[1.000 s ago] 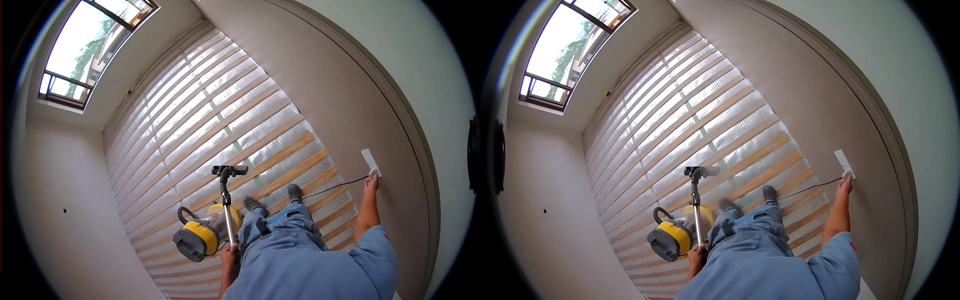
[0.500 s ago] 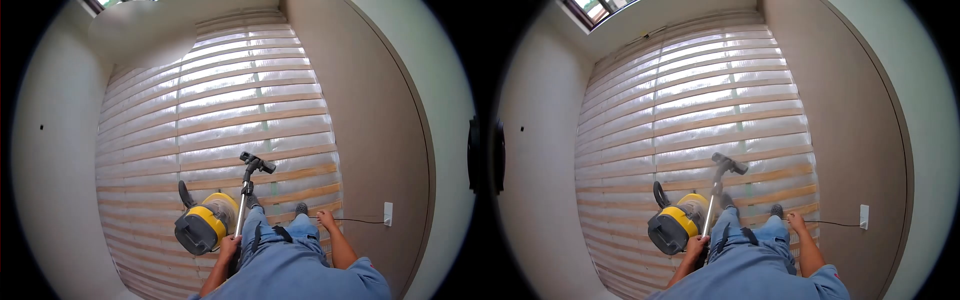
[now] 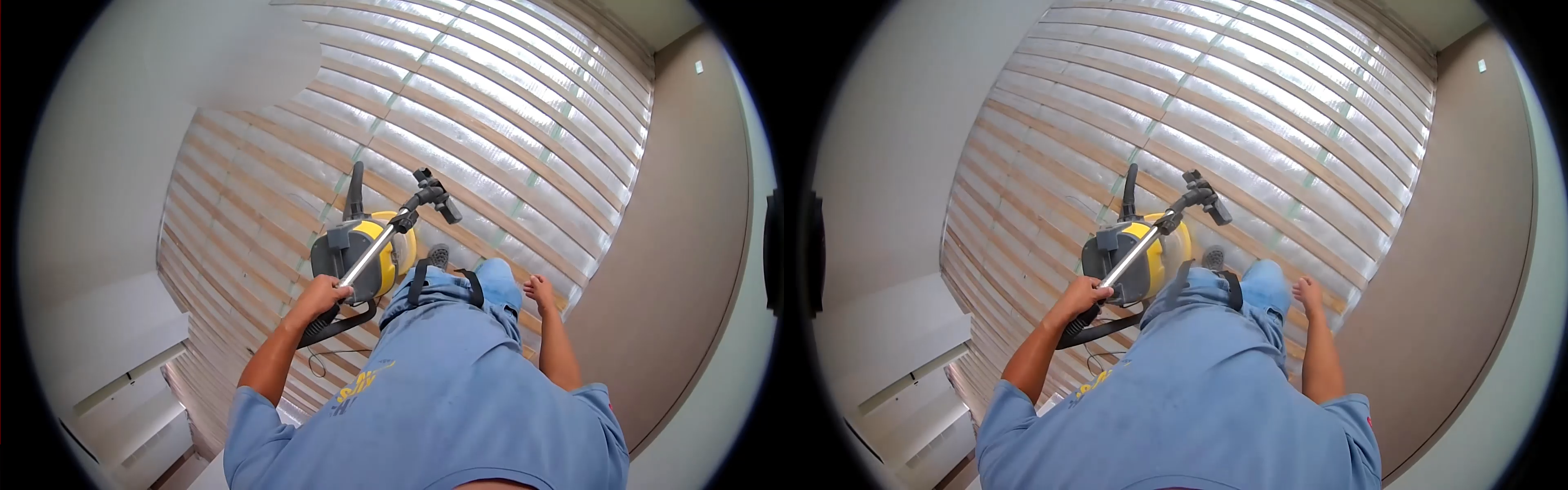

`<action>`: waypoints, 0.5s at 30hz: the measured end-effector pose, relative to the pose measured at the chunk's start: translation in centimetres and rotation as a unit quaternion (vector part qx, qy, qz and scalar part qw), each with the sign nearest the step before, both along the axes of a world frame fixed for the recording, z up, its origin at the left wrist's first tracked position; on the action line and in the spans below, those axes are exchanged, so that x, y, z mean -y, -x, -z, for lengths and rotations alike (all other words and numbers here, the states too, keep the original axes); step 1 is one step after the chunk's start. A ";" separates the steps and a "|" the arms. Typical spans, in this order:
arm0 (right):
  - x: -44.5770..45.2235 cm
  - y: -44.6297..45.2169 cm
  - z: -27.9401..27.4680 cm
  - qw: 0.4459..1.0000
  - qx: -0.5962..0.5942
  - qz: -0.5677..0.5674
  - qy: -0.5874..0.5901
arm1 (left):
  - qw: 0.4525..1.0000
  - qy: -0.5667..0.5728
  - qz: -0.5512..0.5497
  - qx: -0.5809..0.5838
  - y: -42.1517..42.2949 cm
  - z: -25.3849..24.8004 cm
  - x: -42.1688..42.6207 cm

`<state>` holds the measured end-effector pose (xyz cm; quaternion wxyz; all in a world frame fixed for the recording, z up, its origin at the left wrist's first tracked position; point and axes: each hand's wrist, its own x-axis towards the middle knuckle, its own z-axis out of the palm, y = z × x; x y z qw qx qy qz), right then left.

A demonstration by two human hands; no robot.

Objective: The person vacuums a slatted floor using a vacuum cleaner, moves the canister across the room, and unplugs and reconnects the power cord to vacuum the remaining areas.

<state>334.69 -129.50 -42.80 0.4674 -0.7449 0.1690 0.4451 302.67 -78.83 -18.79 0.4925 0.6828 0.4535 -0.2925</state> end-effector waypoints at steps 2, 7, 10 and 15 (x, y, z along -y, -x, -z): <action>0.6 -0.8 0.6 0.999 -0.001 0.036 0.006 | 0.999 -0.029 0.011 -0.044 -2.4 -4.6 -3.0; 2.7 -1.5 2.7 0.994 -0.051 0.088 0.043 | 0.965 -0.181 0.158 -0.109 -8.3 -9.7 -12.2; 2.5 -2.3 5.1 0.988 -0.106 0.090 0.071 | 0.927 -0.240 0.242 -0.159 -13.3 -9.4 -15.2; -2.0 -9.5 9.3 0.984 -0.145 0.088 0.052 | 0.776 -0.393 0.449 -0.205 -23.3 -7.2 -20.2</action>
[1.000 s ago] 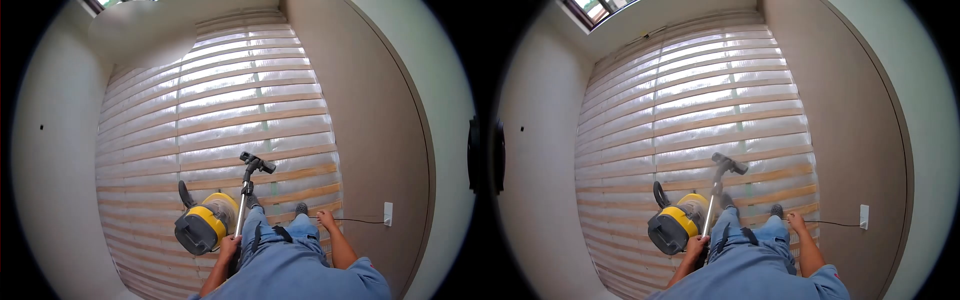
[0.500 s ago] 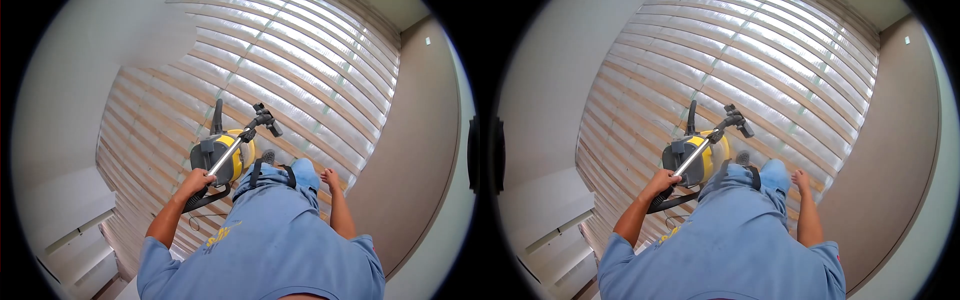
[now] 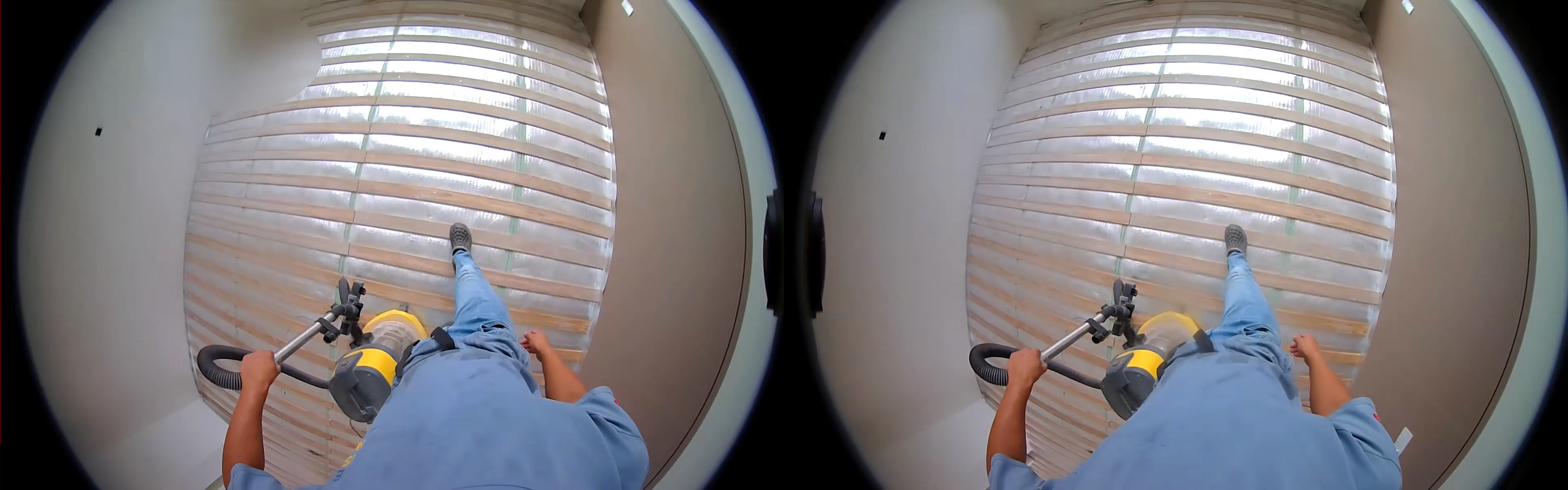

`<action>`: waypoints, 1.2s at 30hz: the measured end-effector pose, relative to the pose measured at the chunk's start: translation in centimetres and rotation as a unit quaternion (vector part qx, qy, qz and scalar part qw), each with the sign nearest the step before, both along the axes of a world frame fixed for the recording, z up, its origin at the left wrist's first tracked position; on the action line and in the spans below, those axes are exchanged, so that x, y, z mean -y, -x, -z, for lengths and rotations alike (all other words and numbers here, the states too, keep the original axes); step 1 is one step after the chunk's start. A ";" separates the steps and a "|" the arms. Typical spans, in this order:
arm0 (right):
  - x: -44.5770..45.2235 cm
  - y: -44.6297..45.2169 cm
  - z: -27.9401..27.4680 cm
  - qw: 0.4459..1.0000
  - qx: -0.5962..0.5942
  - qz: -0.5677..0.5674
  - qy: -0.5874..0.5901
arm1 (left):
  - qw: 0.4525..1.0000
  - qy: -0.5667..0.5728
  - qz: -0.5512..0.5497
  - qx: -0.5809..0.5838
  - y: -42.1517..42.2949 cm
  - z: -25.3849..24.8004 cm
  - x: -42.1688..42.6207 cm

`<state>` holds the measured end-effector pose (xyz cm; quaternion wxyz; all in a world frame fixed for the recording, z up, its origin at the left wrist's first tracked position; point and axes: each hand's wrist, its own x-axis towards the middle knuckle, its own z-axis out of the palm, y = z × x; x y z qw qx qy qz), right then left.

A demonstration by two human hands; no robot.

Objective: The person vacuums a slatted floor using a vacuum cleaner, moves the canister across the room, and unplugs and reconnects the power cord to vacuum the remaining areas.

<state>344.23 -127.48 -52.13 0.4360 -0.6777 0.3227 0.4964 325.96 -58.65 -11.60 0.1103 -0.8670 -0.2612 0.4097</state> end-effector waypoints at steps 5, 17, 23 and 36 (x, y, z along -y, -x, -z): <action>-6.3 -15.1 -0.4 0.997 0.041 0.064 -0.010 | 0.998 -0.043 0.050 0.011 -8.8 -0.2 -7.4; -23.1 -56.0 -6.6 0.962 0.266 0.051 -0.011 | 0.969 0.018 -0.146 0.197 -27.1 5.3 -17.5; -32.8 -61.6 -5.8 0.965 0.257 0.055 0.013 | 0.915 0.194 -0.267 0.232 -42.0 14.8 -27.1; -50.6 -64.7 -10.8 0.991 0.117 0.072 0.009 | 0.766 0.448 -0.426 0.175 -76.7 18.7 -43.1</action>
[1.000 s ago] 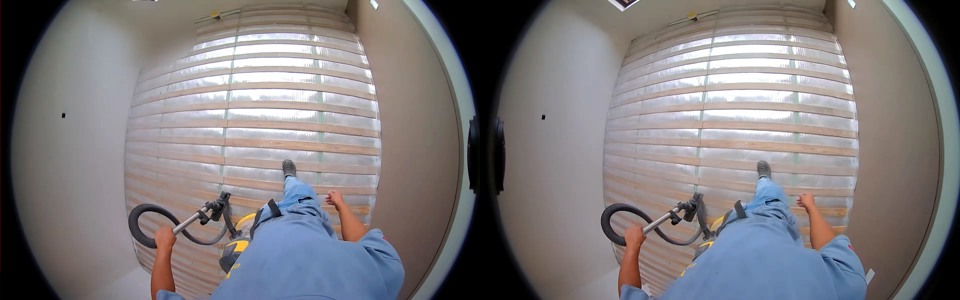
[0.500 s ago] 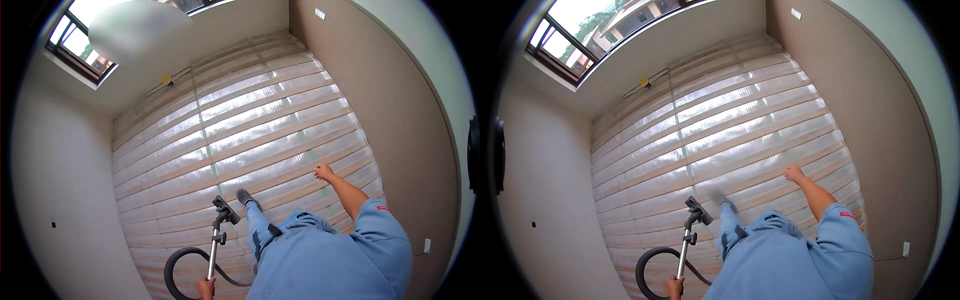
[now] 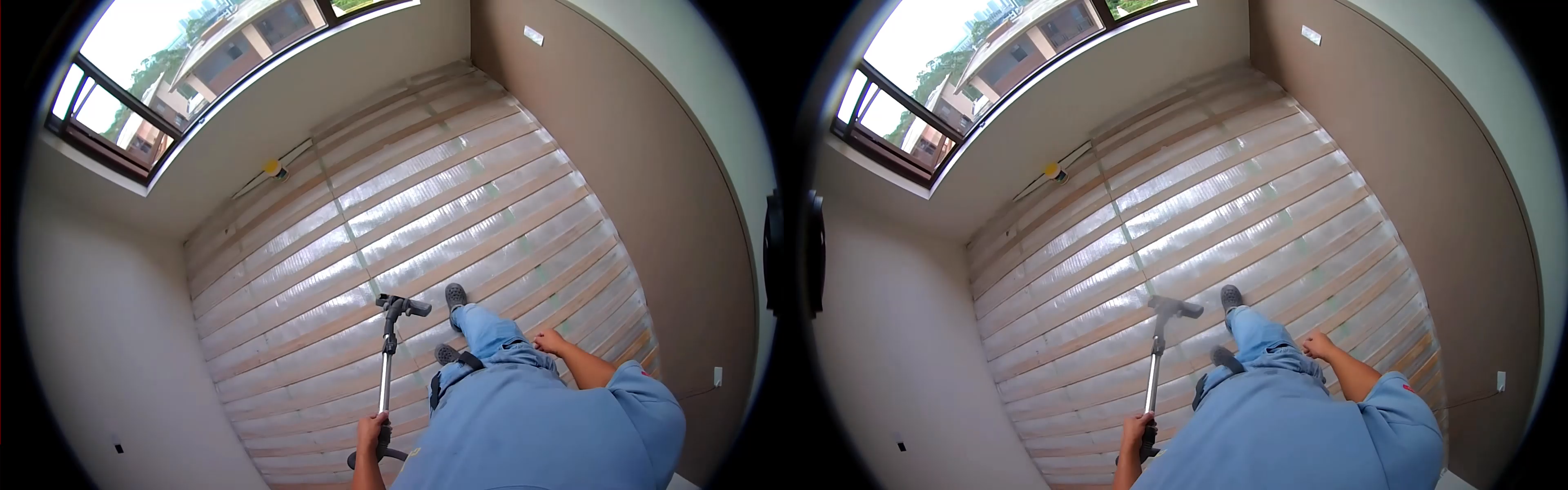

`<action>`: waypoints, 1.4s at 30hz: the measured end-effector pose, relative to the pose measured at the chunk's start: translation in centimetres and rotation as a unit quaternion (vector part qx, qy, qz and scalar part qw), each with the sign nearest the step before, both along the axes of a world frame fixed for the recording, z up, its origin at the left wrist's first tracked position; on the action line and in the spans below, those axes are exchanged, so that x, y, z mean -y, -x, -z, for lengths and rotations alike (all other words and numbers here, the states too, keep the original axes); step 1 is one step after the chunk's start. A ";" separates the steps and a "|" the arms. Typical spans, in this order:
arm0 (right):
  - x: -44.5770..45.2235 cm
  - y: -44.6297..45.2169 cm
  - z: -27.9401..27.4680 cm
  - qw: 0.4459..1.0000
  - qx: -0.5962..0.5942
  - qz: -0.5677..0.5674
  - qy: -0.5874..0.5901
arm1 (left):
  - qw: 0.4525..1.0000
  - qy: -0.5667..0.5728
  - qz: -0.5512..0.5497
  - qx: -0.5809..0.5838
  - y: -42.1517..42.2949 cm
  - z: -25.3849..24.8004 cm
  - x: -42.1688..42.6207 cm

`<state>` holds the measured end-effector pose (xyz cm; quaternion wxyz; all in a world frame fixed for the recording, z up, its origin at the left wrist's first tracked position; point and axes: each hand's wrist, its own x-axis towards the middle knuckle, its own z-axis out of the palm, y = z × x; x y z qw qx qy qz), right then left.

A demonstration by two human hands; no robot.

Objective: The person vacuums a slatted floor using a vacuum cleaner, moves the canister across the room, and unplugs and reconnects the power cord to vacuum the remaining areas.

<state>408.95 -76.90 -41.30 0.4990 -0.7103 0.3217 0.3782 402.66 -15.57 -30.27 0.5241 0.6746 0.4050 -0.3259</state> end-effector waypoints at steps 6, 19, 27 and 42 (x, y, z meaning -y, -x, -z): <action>-2.6 -12.7 3.4 0.981 -0.007 -0.186 0.062 | 0.995 0.075 -0.042 0.041 -17.3 -1.9 1.1; -22.8 -58.6 -8.3 0.941 0.153 -0.010 -0.301 | 0.973 0.162 0.017 0.165 -51.3 -12.9 9.7; -31.0 -67.1 -16.8 0.804 0.026 0.212 -0.555 | 0.937 0.009 0.299 0.180 -63.5 -17.0 6.2; -29.0 -82.8 -13.4 0.913 -0.030 0.130 -0.385 | 0.904 -0.142 0.295 0.275 -72.7 -6.1 9.0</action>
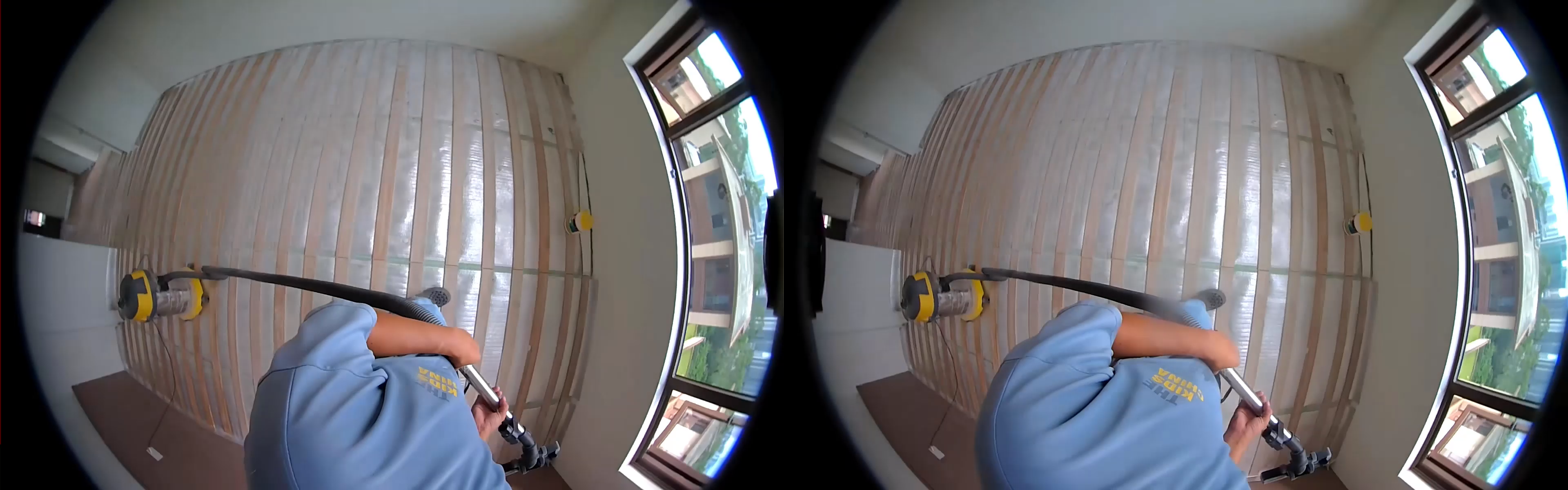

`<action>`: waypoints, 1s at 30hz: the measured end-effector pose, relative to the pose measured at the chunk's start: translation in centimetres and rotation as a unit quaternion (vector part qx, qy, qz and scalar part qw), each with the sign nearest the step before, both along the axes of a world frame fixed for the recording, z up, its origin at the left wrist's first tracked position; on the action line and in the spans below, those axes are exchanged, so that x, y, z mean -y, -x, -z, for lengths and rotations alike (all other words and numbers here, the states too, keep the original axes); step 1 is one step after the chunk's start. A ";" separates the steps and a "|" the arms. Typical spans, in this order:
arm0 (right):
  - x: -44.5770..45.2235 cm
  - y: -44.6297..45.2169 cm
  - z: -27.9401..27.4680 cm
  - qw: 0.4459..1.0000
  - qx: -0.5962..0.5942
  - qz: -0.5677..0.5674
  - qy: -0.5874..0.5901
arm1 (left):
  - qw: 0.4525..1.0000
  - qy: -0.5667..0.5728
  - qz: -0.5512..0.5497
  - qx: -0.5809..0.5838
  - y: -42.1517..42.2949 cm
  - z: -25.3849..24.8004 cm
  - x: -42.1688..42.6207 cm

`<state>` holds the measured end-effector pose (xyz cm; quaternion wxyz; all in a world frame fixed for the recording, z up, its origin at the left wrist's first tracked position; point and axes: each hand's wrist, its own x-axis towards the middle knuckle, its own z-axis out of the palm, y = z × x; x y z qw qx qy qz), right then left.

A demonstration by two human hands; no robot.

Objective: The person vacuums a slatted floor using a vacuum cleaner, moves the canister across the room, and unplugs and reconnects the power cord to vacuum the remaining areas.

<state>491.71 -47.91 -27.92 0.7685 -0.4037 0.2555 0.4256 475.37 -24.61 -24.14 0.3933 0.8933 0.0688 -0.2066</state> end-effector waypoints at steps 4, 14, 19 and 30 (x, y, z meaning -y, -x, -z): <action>-1.8 -5.1 -1.2 0.995 0.004 -0.093 -0.045 | 0.993 -0.025 -0.108 0.038 -0.4 -0.7 3.0; -2.7 -6.8 -5.3 0.927 0.017 -0.291 -0.237 | 0.919 0.250 -0.304 0.033 0.5 1.5 13.3; -1.2 -2.7 -9.3 0.869 -0.059 -0.357 -0.336 | 0.753 0.549 -0.362 0.026 5.2 -2.8 20.8; -2.0 7.9 -17.0 0.677 -0.105 -0.401 -0.608 | 0.547 0.790 -0.209 0.180 11.9 -7.9 29.9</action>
